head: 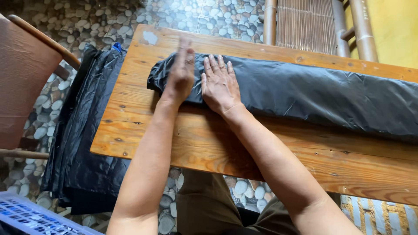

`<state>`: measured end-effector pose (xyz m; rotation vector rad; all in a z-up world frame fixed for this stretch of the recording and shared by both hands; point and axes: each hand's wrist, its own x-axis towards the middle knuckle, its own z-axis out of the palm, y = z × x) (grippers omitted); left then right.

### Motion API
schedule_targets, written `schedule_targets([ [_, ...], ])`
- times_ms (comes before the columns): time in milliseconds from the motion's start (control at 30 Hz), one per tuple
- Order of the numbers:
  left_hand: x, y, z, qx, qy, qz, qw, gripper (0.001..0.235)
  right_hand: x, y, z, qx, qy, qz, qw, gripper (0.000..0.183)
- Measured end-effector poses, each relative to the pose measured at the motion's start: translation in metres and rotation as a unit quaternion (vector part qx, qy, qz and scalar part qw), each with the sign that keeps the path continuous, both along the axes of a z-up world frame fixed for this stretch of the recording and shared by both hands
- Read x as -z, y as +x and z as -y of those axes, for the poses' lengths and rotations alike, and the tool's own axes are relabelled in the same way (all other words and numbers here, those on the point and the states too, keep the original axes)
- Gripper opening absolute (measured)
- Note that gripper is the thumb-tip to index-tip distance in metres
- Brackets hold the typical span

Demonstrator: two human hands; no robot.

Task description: The person folds a large black plastic sheet on a wooden table, rolling and folding it into a compact rectangular bundle. They then place the folded sheet into a black drawstring bag and pull the drawstrings to close it.

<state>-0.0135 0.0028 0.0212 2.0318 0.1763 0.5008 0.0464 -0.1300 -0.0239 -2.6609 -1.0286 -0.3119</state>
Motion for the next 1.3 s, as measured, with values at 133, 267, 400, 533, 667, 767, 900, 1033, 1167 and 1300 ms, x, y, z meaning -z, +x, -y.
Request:
schedule_targets([
  [133, -0.033, -0.036, -0.003, -0.127, 0.004, 0.062, 0.99, 0.057, -0.004, -0.001, 0.001, -0.004, -0.002, -0.008, 1.0, 0.058],
  [267, -0.006, -0.07, -0.015, -0.291, 0.082, 0.052, 0.952, 0.061, -0.003, -0.003, 0.003, -0.006, 0.001, -0.019, 1.0, 0.058],
  [400, 0.046, -0.097, -0.025, -0.31, -0.062, -0.026, 0.948, 0.08, -0.005, -0.004, 0.003, -0.003, 0.008, -0.032, 0.999, 0.059],
  [533, -0.009, -0.109, 0.019, -0.222, -0.377, 0.037, 0.898, 0.08, -0.01, -0.007, 0.004, -0.001, 0.017, -0.046, 0.999, 0.058],
  [667, 0.0, -0.092, 0.014, -0.186, -0.474, 0.041, 0.86, 0.07, -0.012, -0.008, 0.005, 0.0, 0.025, -0.061, 0.998, 0.058],
  [767, 0.003, -0.071, 0.018, -0.213, -0.444, 0.035, 0.87, 0.07, -0.015, -0.007, 0.006, 0.003, 0.031, -0.067, 0.997, 0.058],
  [900, 0.033, -0.042, 0.013, -0.269, -0.405, 0.098, 0.868, 0.06, -0.016, -0.008, 0.008, 0.001, 0.039, -0.072, 0.997, 0.058],
  [1033, 0.039, -0.031, 0.03, -0.257, -0.38, 0.133, 0.879, 0.064, -0.018, -0.008, 0.009, 0.001, 0.039, -0.074, 0.997, 0.058],
  [1167, 0.04, -0.022, 0.031, -0.271, -0.45, 0.145, 0.839, 0.077, -0.016, -0.008, 0.008, 0.0, 0.041, -0.078, 0.996, 0.058],
  [1300, 0.051, -0.016, 0.034, -0.255, -0.504, 0.122, 0.816, 0.065, -0.016, -0.008, 0.008, 0.002, 0.048, -0.075, 0.996, 0.058],
])
